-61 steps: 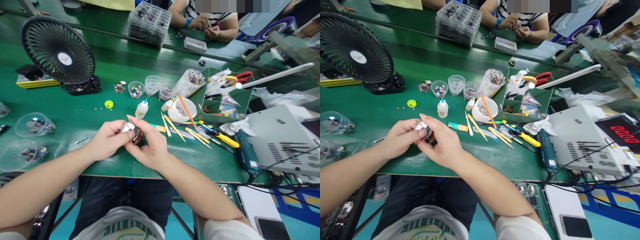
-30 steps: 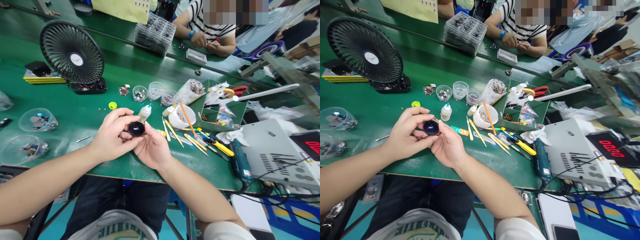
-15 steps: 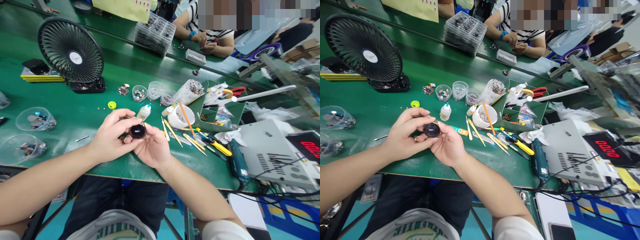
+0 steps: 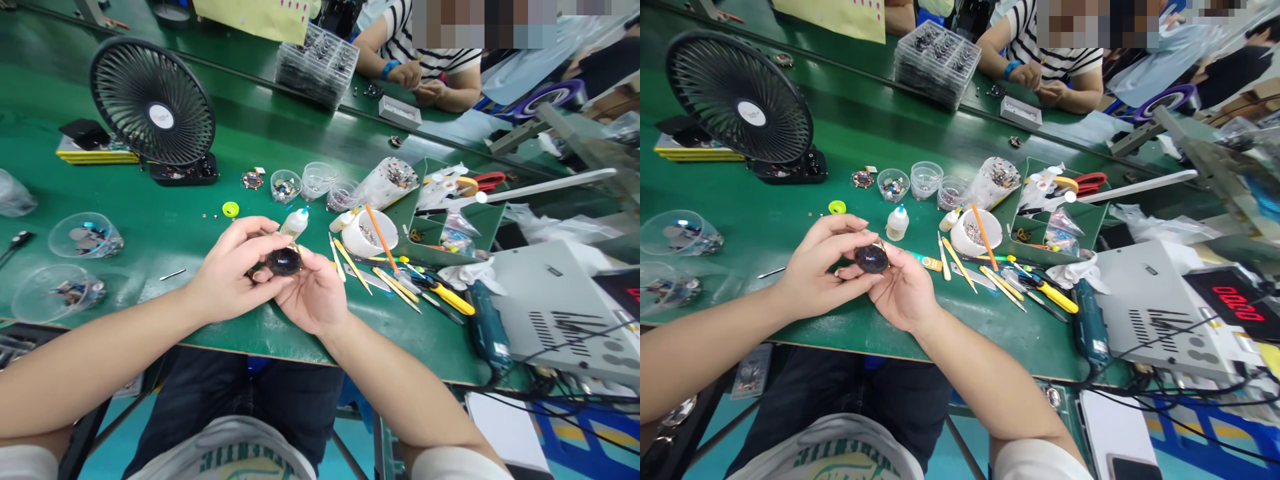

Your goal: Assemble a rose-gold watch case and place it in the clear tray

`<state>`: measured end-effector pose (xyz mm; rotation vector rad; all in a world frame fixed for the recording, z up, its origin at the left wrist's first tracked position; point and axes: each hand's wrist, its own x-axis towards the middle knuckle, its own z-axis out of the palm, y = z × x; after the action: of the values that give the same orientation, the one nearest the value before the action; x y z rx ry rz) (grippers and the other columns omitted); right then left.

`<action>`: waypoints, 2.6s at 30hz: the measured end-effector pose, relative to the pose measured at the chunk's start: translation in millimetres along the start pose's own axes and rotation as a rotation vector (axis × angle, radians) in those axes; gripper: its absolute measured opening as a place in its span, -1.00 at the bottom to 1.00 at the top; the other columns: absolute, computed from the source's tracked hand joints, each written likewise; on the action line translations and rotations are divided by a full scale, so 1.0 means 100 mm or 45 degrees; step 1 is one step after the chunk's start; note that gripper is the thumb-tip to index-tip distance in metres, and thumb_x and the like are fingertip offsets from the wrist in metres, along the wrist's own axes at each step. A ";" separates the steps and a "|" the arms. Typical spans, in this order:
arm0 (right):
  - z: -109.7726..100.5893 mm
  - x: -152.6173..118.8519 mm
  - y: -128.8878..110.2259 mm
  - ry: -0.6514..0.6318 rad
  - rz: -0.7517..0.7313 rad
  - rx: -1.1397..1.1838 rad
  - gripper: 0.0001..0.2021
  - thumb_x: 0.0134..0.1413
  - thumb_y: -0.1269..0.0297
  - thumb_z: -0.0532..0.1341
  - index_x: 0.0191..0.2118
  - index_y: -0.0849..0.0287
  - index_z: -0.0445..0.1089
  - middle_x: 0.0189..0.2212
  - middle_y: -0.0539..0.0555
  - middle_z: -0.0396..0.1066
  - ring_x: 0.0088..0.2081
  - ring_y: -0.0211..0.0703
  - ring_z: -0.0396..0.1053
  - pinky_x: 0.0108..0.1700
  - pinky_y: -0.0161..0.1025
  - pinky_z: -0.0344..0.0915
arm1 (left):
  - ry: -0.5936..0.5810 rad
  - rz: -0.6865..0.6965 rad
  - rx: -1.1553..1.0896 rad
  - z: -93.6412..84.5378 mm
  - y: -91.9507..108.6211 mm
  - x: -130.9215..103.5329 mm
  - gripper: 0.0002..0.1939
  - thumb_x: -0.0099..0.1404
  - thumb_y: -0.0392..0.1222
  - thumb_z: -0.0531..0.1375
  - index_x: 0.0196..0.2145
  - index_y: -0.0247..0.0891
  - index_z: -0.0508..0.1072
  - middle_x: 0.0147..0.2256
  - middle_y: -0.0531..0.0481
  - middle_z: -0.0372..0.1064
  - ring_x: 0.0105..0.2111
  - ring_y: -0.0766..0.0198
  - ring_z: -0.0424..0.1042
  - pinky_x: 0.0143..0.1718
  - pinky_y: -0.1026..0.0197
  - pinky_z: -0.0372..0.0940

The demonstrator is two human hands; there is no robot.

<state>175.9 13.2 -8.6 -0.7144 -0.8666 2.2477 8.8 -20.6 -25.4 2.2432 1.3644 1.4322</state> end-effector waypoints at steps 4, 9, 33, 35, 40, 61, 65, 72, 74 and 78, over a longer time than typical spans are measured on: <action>0.01 0.01 -0.01 0.054 -0.007 0.004 -0.71 0.17 -0.03 0.21 -0.23 0.06 0.51 -0.34 0.04 0.68 -0.17 0.09 0.70 0.05 0.11 0.63 | -0.015 0.000 -0.010 0.00 0.00 0.00 -0.55 0.41 -0.16 0.37 0.21 -0.14 0.44 0.14 -0.16 0.38 0.18 0.06 0.48 0.15 -0.04 0.51; 0.01 0.01 -0.01 0.039 0.034 0.015 -0.72 0.17 -0.02 0.18 -0.23 0.06 0.50 -0.38 0.03 0.66 -0.19 0.07 0.69 0.02 0.10 0.63 | -0.023 -0.013 0.004 -0.01 0.00 -0.01 -0.53 0.40 -0.15 0.37 0.22 -0.12 0.43 0.15 -0.17 0.37 0.18 0.03 0.48 0.17 -0.09 0.50; -0.03 -0.02 -0.02 -0.059 0.099 0.155 -0.57 0.43 0.16 -0.05 -0.16 0.13 0.57 -0.38 0.05 0.66 -0.27 -0.04 0.68 0.12 0.03 0.59 | -0.054 0.013 0.029 -0.03 -0.03 -0.02 -0.49 0.41 -0.10 0.37 0.24 -0.20 0.40 0.16 -0.21 0.35 0.21 0.03 0.45 0.23 -0.08 0.44; -0.03 -0.02 -0.03 -0.048 0.130 0.168 -0.52 0.46 0.17 -0.09 -0.15 0.15 0.59 -0.39 0.07 0.65 -0.25 -0.04 0.68 0.12 0.02 0.58 | -0.054 0.008 0.020 -0.03 -0.03 -0.02 -0.48 0.40 -0.09 0.38 0.24 -0.20 0.41 0.16 -0.21 0.36 0.21 0.02 0.45 0.23 -0.08 0.44; -0.03 -0.03 -0.03 -0.008 0.149 0.178 -0.52 0.49 0.14 -0.08 -0.14 0.13 0.59 -0.29 0.10 0.67 -0.23 -0.05 0.68 0.10 0.01 0.59 | -0.057 0.001 0.018 -0.03 -0.02 -0.02 -0.47 0.38 -0.10 0.39 0.23 -0.21 0.41 0.16 -0.22 0.36 0.21 0.00 0.45 0.23 -0.10 0.44; -0.03 -0.04 -0.03 -0.018 0.170 0.159 -0.56 0.44 0.09 -0.05 -0.17 0.11 0.56 -0.38 0.09 0.64 -0.10 0.02 0.68 0.11 0.04 0.59 | -0.067 0.005 0.036 -0.04 -0.03 -0.03 -0.45 0.38 -0.07 0.38 0.26 -0.15 0.38 0.12 -0.19 0.38 0.22 -0.03 0.45 0.24 -0.17 0.43; -0.03 -0.04 -0.02 -0.013 0.173 0.146 -0.55 0.45 0.08 -0.05 -0.14 0.12 0.57 -0.38 0.09 0.63 -0.11 0.01 0.68 0.11 0.03 0.59 | -0.065 0.005 0.040 -0.04 -0.03 -0.03 -0.45 0.39 -0.07 0.38 0.26 -0.15 0.38 0.15 -0.20 0.36 0.22 -0.03 0.45 0.24 -0.18 0.43; -0.01 -0.02 -0.03 0.001 0.198 0.170 -0.49 0.49 0.12 -0.13 -0.10 0.14 0.57 -0.35 0.13 0.65 -0.11 0.01 0.68 0.11 0.05 0.60 | -0.064 0.015 0.022 -0.04 -0.03 -0.03 -0.44 0.37 -0.08 0.39 0.26 -0.15 0.38 0.14 -0.19 0.37 0.22 -0.02 0.44 0.24 -0.14 0.44; -0.01 -0.02 -0.04 0.012 0.216 0.169 -0.52 0.49 0.10 -0.10 -0.08 0.14 0.57 -0.25 0.16 0.68 -0.08 0.02 0.68 0.12 0.07 0.59 | -0.064 0.015 0.020 -0.04 -0.02 -0.03 -0.44 0.38 -0.08 0.38 0.26 -0.15 0.38 0.15 -0.20 0.36 0.22 -0.01 0.44 0.24 -0.13 0.44; 0.00 -0.03 -0.05 0.011 0.221 0.167 -0.55 0.47 0.06 -0.04 -0.11 0.15 0.56 -0.19 0.17 0.69 -0.03 0.02 0.68 0.14 0.06 0.59 | -0.066 0.024 0.022 -0.04 -0.02 -0.02 -0.43 0.39 -0.07 0.38 0.27 -0.14 0.36 0.16 -0.20 0.35 0.22 -0.02 0.44 0.24 -0.15 0.44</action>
<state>179.9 13.9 -4.6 -0.7627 -0.6679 2.4268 3.6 -22.5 -26.0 2.2935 1.3487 1.3627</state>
